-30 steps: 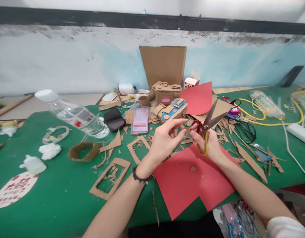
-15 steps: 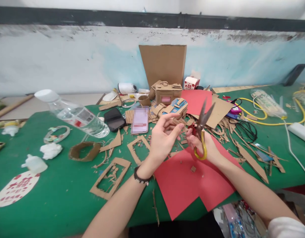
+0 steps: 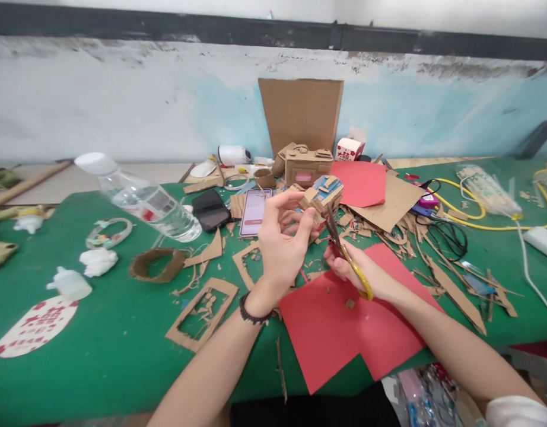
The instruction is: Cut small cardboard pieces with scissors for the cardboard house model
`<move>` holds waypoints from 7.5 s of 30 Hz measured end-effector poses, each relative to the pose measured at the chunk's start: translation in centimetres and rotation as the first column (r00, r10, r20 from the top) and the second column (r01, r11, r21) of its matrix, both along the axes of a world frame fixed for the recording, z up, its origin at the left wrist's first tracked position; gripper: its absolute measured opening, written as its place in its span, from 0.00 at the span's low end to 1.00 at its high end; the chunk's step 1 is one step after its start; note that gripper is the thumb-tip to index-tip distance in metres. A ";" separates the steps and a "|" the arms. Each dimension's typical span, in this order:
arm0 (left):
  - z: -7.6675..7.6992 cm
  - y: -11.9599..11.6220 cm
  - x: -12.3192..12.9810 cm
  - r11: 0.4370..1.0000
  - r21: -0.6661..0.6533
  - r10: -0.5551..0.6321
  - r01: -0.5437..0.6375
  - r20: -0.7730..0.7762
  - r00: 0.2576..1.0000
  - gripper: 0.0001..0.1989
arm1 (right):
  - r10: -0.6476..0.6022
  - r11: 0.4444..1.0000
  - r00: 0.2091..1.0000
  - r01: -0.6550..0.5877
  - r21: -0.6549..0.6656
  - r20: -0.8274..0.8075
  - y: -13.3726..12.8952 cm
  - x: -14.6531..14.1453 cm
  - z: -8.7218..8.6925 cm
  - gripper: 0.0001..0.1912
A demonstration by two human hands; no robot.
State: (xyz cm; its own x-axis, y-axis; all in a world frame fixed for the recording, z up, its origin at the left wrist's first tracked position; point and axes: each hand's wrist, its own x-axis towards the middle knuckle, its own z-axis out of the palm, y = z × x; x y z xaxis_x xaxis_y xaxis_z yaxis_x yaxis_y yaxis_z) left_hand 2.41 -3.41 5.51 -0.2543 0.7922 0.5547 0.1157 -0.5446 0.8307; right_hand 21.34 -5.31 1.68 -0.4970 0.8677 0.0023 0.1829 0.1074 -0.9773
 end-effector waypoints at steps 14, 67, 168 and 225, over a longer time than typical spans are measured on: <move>0.0 0.0 -0.2 0.996 -0.075 -0.042 0.038 -0.054 0.998 0.16 | -0.011 1.000 1.000 0.010 -0.028 -0.029 -0.2 -0.2 -0.5 0.30; -0.7 -0.6 1.0 0.986 -0.090 -0.149 0.141 -0.093 0.984 0.24 | -0.110 0.994 0.991 0.110 -0.009 -0.079 -0.1 -0.6 -2.7 0.30; -2.2 -1.0 2.0 0.835 -0.298 -0.479 0.462 0.019 0.878 0.26 | -0.321 0.719 0.884 0.461 0.520 -0.339 2.3 2.1 -1.1 0.15; -3.1 0.3 2.1 0.796 -0.267 -0.481 0.544 0.268 0.835 0.21 | -0.394 0.695 0.886 0.462 0.551 -0.246 1.6 1.6 -0.8 0.19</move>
State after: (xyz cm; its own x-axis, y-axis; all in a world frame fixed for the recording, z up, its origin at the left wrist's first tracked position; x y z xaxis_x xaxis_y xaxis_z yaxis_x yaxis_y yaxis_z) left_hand 4.48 -3.09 2.38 0.1711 0.9570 0.2343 -0.2701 -0.1831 0.9453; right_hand 22.92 -3.71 0.85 -0.0392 0.7972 0.6024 0.2565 0.5907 -0.7650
